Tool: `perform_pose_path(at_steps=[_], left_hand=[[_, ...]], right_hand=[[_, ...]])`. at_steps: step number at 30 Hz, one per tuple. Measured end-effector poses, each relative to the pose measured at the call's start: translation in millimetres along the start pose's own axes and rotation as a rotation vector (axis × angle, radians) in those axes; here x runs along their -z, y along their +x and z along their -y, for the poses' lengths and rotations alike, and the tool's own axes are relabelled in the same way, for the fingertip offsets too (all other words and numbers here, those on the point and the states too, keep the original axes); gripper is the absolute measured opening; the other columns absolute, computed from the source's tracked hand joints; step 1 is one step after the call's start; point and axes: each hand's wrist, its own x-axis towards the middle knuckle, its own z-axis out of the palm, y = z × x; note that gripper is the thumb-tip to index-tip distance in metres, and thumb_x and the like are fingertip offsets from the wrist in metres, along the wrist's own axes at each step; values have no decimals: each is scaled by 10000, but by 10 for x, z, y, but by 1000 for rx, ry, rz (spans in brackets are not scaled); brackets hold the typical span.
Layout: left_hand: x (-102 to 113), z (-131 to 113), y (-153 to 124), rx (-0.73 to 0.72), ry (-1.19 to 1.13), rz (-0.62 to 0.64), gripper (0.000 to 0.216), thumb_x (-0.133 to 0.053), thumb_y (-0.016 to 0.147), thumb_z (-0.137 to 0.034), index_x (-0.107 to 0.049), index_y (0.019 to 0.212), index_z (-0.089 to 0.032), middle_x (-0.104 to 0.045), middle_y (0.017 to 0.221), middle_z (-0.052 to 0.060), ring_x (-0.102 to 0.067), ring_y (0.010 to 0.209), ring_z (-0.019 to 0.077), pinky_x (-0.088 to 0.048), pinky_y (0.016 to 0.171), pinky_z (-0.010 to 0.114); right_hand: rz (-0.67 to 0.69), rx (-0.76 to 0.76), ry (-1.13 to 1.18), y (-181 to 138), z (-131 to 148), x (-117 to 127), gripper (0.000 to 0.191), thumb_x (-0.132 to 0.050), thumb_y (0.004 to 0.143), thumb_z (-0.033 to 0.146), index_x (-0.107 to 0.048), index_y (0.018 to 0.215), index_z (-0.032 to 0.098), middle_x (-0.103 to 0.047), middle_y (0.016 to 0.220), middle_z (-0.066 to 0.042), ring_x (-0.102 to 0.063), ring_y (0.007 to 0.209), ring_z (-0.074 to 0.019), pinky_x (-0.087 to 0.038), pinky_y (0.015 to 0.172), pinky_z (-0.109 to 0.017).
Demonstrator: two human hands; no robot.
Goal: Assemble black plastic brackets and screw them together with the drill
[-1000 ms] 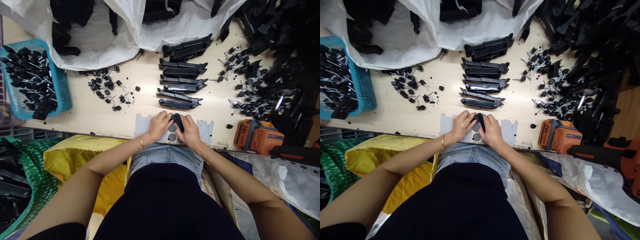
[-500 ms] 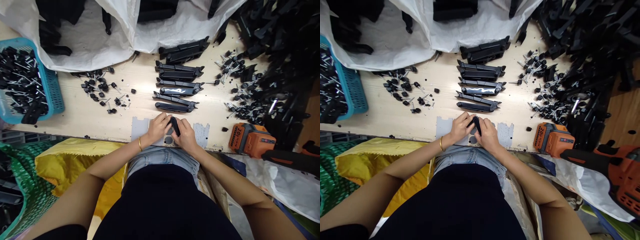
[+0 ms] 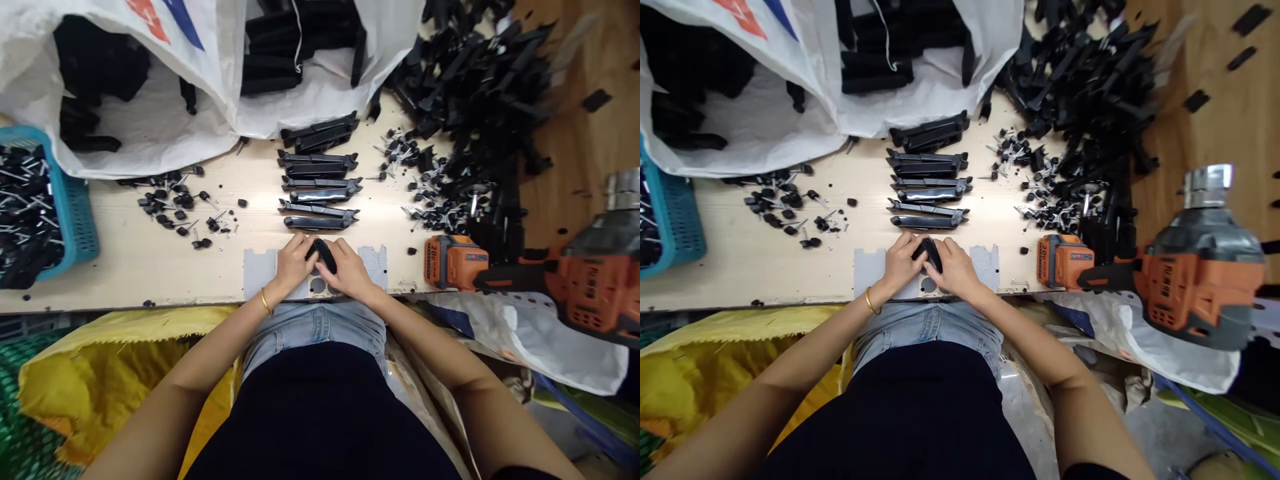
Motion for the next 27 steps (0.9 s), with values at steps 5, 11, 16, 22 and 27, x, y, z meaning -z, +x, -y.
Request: perform_pose_path(at_steps=[5,11,16,22,27], left_hand=[[4,-33,2,-2,12,-1,251,-548,868,-199,-651,1095,-164,-606,906,51,-603,846,173,-475,726,249],[21,-55,7,26,-65,-33,252,-567,843,-176,-661,1076,-176,-608,902,40,-614,866,169,-493,754,252],[29,-53,7,45,-120,-24,260,-575,836,-178,-663,1080,-188,-610,913,33,-612,882,165,-500,773,252],[17,-37,16,16,-114,-27,311,-562,853,-179,-644,1153,-192,-595,925,32,-600,876,158,-491,767,248],[208,-29,-49,-16,45,100,418,-538,879,-184,-569,1292,-235,-566,880,28,-580,799,162,-473,696,247]], right_hand=[[-207,-286,-41,377,-375,786,221,-445,931,232,-654,964,170,-640,896,-54,-591,831,-155,-483,795,-309],[-662,-932,-318,1054,-1242,1744,405,-483,835,90,-484,1230,4,-316,1388,-303,-363,1314,-339,-214,1035,-510],[-677,-989,-289,1152,-1393,1981,325,-414,819,30,-542,1118,44,-386,1307,-251,-508,1184,-234,-289,985,-395],[-1150,-361,-172,477,-677,2000,94,-509,839,134,-494,917,185,-576,1000,-128,-571,948,-189,-423,880,-358],[-1041,-174,352,-95,-229,1797,130,-495,856,337,-478,904,216,-619,767,-53,-488,487,-113,-364,452,-266]])
